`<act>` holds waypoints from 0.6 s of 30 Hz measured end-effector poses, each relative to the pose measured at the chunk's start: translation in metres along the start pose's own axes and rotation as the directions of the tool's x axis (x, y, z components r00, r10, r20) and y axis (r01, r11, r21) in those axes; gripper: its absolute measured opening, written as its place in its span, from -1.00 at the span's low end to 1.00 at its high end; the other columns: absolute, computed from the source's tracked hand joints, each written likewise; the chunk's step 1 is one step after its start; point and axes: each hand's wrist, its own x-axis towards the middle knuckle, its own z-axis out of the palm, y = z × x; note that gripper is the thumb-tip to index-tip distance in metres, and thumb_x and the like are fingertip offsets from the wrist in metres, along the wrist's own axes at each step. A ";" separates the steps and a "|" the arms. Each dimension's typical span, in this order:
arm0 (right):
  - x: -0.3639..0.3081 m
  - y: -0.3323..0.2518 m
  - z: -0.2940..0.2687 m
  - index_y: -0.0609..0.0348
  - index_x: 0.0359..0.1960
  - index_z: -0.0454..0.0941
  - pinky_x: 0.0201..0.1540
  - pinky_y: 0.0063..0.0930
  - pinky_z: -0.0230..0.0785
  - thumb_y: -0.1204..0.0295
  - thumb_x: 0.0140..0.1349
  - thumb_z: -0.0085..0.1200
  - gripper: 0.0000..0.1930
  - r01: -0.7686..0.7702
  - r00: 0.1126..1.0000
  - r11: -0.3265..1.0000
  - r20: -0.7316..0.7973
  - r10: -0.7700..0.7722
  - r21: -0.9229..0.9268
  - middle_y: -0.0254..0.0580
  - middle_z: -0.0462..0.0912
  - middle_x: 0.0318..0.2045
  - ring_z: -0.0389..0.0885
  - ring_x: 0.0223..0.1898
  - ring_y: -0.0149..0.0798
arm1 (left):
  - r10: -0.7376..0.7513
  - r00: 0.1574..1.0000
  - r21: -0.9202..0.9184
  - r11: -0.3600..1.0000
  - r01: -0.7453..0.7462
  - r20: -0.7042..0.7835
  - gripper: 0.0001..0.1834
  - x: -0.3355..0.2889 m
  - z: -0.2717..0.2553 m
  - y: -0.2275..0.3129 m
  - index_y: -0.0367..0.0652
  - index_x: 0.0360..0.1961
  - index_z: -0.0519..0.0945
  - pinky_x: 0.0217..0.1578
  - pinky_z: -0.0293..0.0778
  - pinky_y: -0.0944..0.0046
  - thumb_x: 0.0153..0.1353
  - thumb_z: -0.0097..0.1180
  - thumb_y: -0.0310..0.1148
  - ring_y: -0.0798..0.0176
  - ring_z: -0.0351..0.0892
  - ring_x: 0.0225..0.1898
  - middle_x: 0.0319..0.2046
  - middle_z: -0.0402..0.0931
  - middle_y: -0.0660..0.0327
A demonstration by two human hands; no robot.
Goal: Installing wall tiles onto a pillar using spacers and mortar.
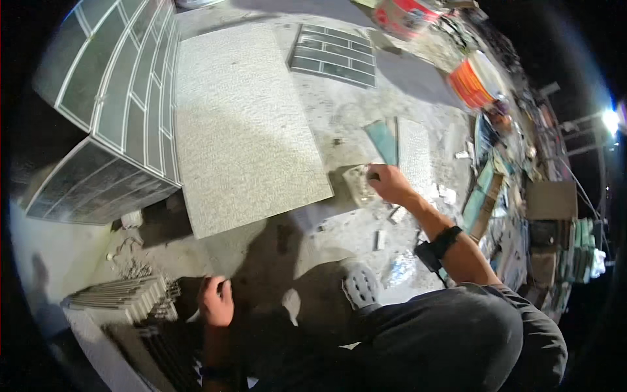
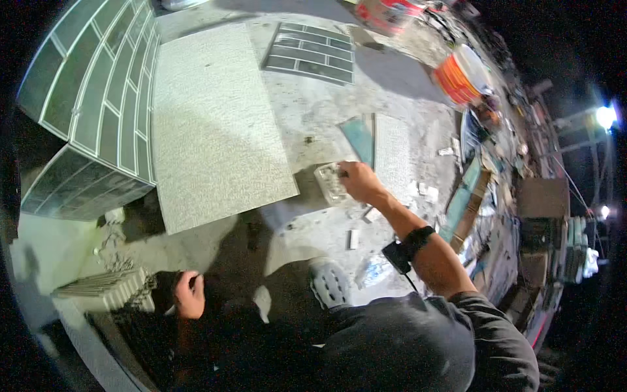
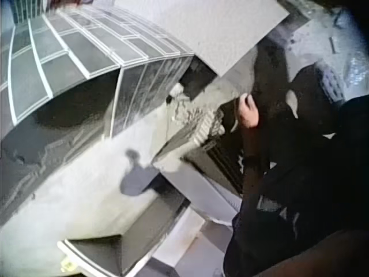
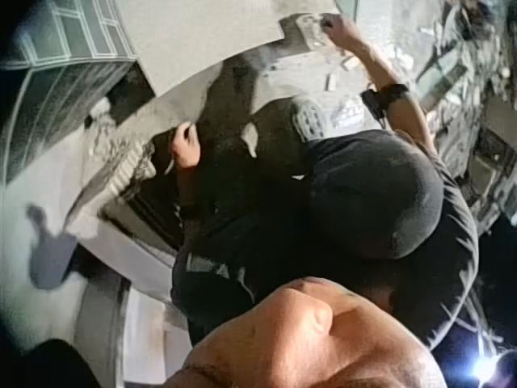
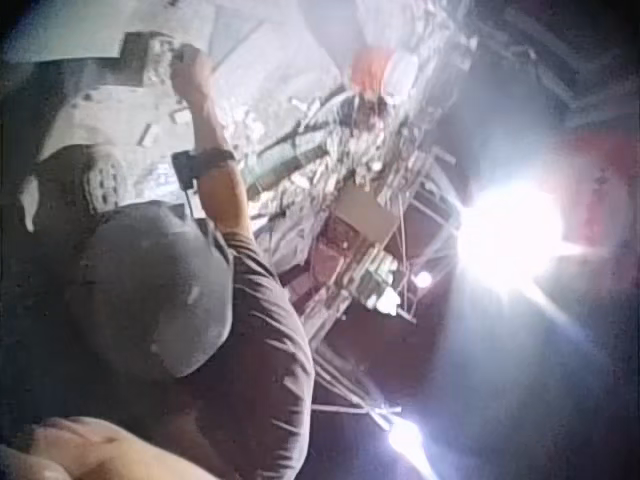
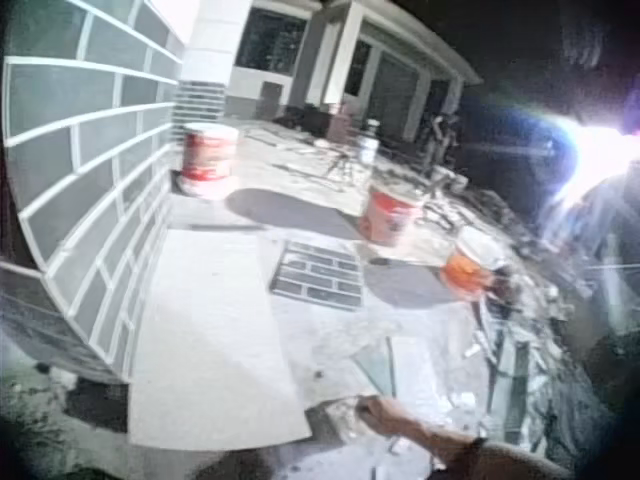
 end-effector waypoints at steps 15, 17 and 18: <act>-0.020 0.014 -0.027 0.07 -0.21 0.76 0.10 -0.10 0.43 0.47 0.14 0.14 -0.79 -0.029 0.933 0.964 -0.354 -0.068 -0.263 -0.02 0.59 -0.05 0.53 0.04 0.08 | 0.074 0.993 0.051 0.996 -0.079 0.097 -0.88 0.025 0.002 0.026 -0.32 -0.24 0.53 -0.20 0.46 -0.02 0.25 0.20 -0.52 -0.22 0.53 -0.24 -0.31 0.49 -0.08; -0.020 0.016 -0.026 0.02 -0.21 0.76 0.18 -0.09 0.35 0.48 0.10 0.15 -0.77 -0.008 0.954 0.955 -0.288 -0.081 -0.295 -0.01 0.49 0.08 0.41 0.14 0.10 | 0.092 0.991 0.059 0.994 -0.097 0.094 -0.87 0.027 0.002 0.027 -0.31 -0.23 0.53 -0.21 0.46 -0.02 0.25 0.20 -0.51 -0.22 0.53 -0.24 -0.31 0.49 -0.08; -0.022 0.018 -0.025 0.02 -0.22 0.76 0.18 -0.09 0.34 0.48 0.09 0.14 -0.77 -0.006 0.971 0.936 -0.225 -0.078 -0.351 0.00 0.49 0.08 0.42 0.13 0.10 | 0.108 0.990 0.069 0.991 -0.114 0.089 -0.87 0.028 0.002 0.027 -0.31 -0.21 0.54 -0.23 0.47 -0.01 0.25 0.21 -0.51 -0.21 0.54 -0.25 -0.31 0.50 -0.08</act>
